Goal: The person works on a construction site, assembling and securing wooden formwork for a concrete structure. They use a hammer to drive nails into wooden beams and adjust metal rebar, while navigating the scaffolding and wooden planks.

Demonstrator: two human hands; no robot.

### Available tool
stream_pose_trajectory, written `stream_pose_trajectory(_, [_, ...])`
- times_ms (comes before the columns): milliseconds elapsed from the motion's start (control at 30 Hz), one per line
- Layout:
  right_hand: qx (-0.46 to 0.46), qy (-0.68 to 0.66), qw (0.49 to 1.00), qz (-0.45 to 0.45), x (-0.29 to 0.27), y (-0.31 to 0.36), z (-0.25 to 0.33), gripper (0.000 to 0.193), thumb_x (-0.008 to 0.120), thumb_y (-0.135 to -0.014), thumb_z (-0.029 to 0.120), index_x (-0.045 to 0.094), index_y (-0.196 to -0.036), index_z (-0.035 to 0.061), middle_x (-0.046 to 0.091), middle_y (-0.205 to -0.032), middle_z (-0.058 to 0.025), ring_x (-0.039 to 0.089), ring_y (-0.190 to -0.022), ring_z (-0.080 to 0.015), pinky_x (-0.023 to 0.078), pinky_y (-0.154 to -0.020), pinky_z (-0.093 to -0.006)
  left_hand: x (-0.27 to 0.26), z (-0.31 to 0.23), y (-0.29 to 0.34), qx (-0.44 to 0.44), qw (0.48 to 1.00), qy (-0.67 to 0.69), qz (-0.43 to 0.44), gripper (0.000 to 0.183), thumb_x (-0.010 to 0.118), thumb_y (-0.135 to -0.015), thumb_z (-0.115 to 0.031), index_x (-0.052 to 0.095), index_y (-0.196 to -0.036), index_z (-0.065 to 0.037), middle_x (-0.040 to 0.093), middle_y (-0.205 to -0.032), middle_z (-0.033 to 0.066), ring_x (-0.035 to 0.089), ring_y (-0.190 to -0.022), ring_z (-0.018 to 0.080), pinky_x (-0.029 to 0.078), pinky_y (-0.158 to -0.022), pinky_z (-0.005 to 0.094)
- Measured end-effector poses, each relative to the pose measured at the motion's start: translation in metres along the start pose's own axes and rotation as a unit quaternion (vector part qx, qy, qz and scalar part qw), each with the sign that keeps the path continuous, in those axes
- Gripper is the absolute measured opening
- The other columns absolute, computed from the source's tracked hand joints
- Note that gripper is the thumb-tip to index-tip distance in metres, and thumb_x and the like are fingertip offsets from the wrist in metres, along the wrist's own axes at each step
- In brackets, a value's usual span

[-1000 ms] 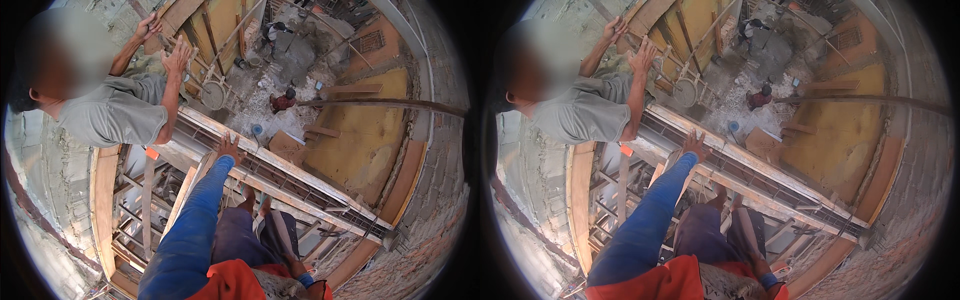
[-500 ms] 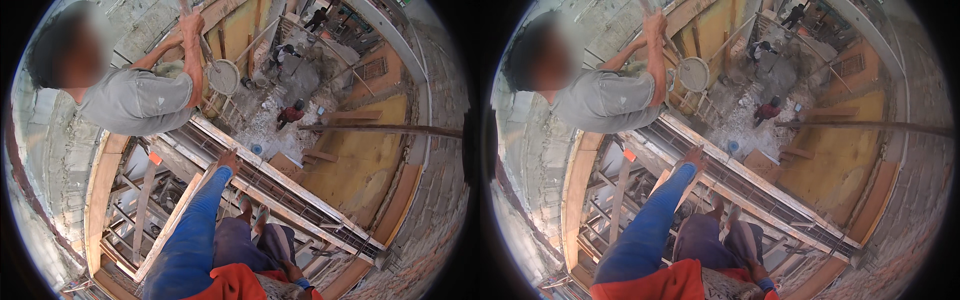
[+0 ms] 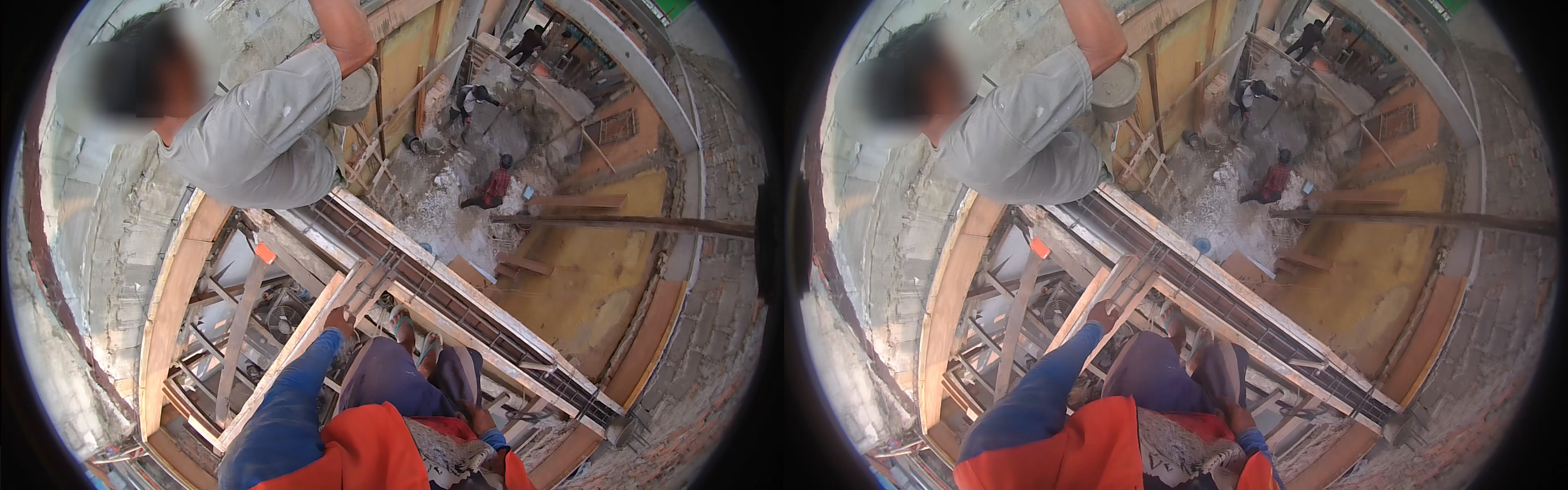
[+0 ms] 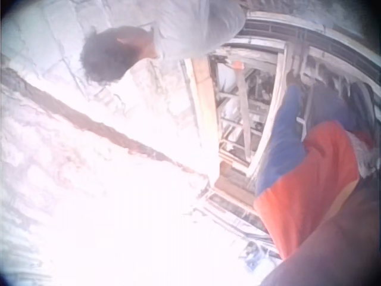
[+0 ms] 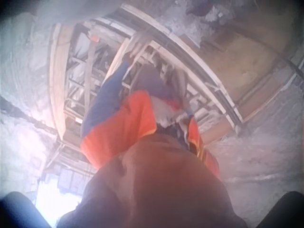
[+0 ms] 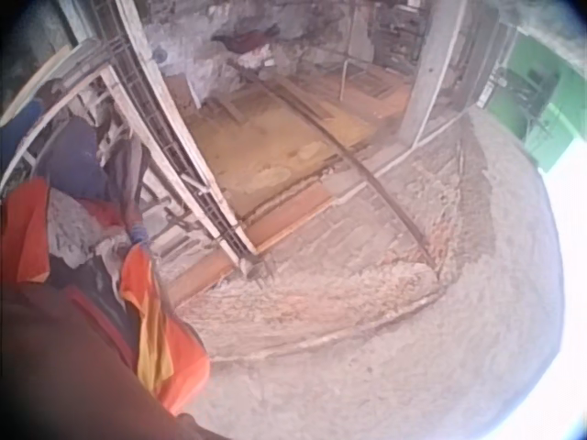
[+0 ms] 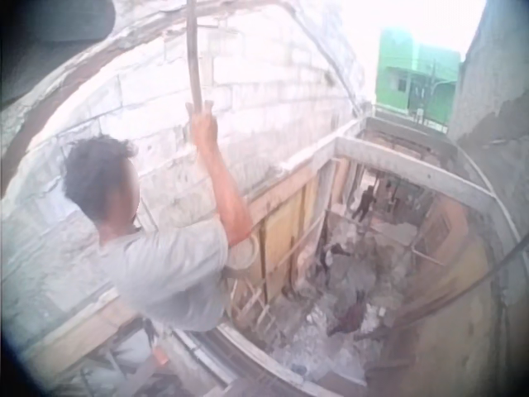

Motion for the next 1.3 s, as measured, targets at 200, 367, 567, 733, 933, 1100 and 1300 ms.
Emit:
stream_pose_trajectory(200, [0.038, 0.053, 0.994, -0.089, -0.086, 0.021, 0.037, 0.044, 0.061, -0.089, 0.036, 0.055, -0.128, 0.0165, 0.068, -0.091, -0.0217, 0.066, -0.092, -0.0404, 0.052, -0.081, -0.0453, 0.001, 0.042, 0.016, -0.020, 0.997, 0.058, -0.039, 0.052, 0.058, -0.089, -0.038, 0.052, -0.131, -0.008, 0.056, -0.126, 0.0241, 0.052, -0.120, 0.0373, 0.040, -0.104, 0.0432])
stream_pose_trajectory(367, [0.040, -0.040, 0.949, -0.310, -0.218, 0.055, 0.048, 0.033, 0.056, -0.094, 0.018, 0.056, -0.125, 0.0056, 0.066, -0.074, -0.0108, 0.065, -0.067, -0.0170, 0.051, -0.061, -0.0324, -0.001, 0.022, 0.027, -0.019, 0.994, 0.090, -0.052, 0.049, 0.055, -0.091, -0.042, 0.055, -0.128, -0.010, 0.058, -0.123, 0.0215, 0.055, -0.117, 0.0358, 0.043, -0.100, 0.0438])
stream_pose_trajectory(567, [-0.119, -0.134, 0.892, -0.415, -0.340, 0.042, 0.141, 0.032, 0.052, -0.098, 0.019, 0.056, -0.126, 0.0044, 0.058, -0.075, -0.0039, 0.054, -0.068, -0.0077, 0.046, -0.060, -0.0242, -0.011, -0.031, 0.049, 0.075, 0.972, 0.199, -0.099, 0.043, 0.062, -0.089, -0.038, 0.061, -0.118, -0.006, 0.065, -0.114, 0.0200, 0.065, -0.101, 0.0326, 0.050, -0.090, 0.0399])
stream_pose_trajectory(733, [-0.317, -0.030, 0.852, -0.416, -0.374, -0.026, 0.303, 0.032, 0.054, -0.097, 0.023, 0.058, -0.122, 0.0024, 0.065, -0.097, -0.0112, 0.060, -0.081, -0.0131, 0.049, -0.075, -0.0286, -0.034, -0.013, 0.105, 0.088, 0.948, 0.264, -0.158, 0.039, 0.058, -0.092, -0.032, 0.060, -0.120, -0.005, 0.066, -0.111, 0.0199, 0.065, -0.104, 0.0310, 0.051, -0.090, 0.0383])
stream_pose_trajectory(933, [-0.444, -0.086, 0.802, -0.390, -0.390, -0.088, 0.430, 0.033, 0.056, -0.095, 0.024, 0.059, -0.121, 0.0026, 0.066, -0.106, -0.0152, 0.064, -0.095, -0.0205, 0.049, -0.083, -0.0324, 0.028, 0.146, 0.156, -0.043, 0.918, 0.291, -0.266, 0.040, 0.057, -0.090, -0.034, 0.065, -0.114, -0.003, 0.066, -0.111, 0.0211, 0.065, -0.102, 0.0323, 0.050, -0.090, 0.0395])
stream_pose_trajectory(1100, [-0.464, -0.132, 0.780, -0.399, -0.385, -0.132, 0.485, 0.037, 0.057, -0.093, 0.027, 0.060, -0.119, 0.0013, 0.066, -0.108, -0.0181, 0.064, -0.098, -0.0241, 0.047, -0.088, -0.0338, 0.128, 0.252, 0.248, -0.235, 0.881, 0.282, -0.299, 0.038, 0.058, -0.090, -0.035, 0.068, -0.107, -0.002, 0.067, -0.108, 0.0198, 0.065, -0.098, 0.0311, 0.049, -0.086, 0.0396])
stream_pose_trajectory(1300, [-0.491, -0.141, 0.802, -0.310, -0.320, -0.150, 0.478, 0.033, 0.052, -0.100, 0.023, 0.056, -0.124, 0.0011, 0.060, -0.089, -0.0024, 0.055, -0.081, -0.0103, 0.048, -0.075, -0.0275, 0.233, 0.253, 0.330, -0.315, 0.821, 0.412, -0.239, 0.036, 0.057, -0.091, -0.034, 0.068, -0.107, -0.004, 0.070, -0.097, 0.0178, 0.067, -0.093, 0.0320, 0.051, -0.084, 0.0410])
Point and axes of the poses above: each hand's wrist, its own y-axis away from the middle knuckle, its own x-axis out of the palm, z = x × y, the point moved 3 cm from there along -y, towards the middle knuckle
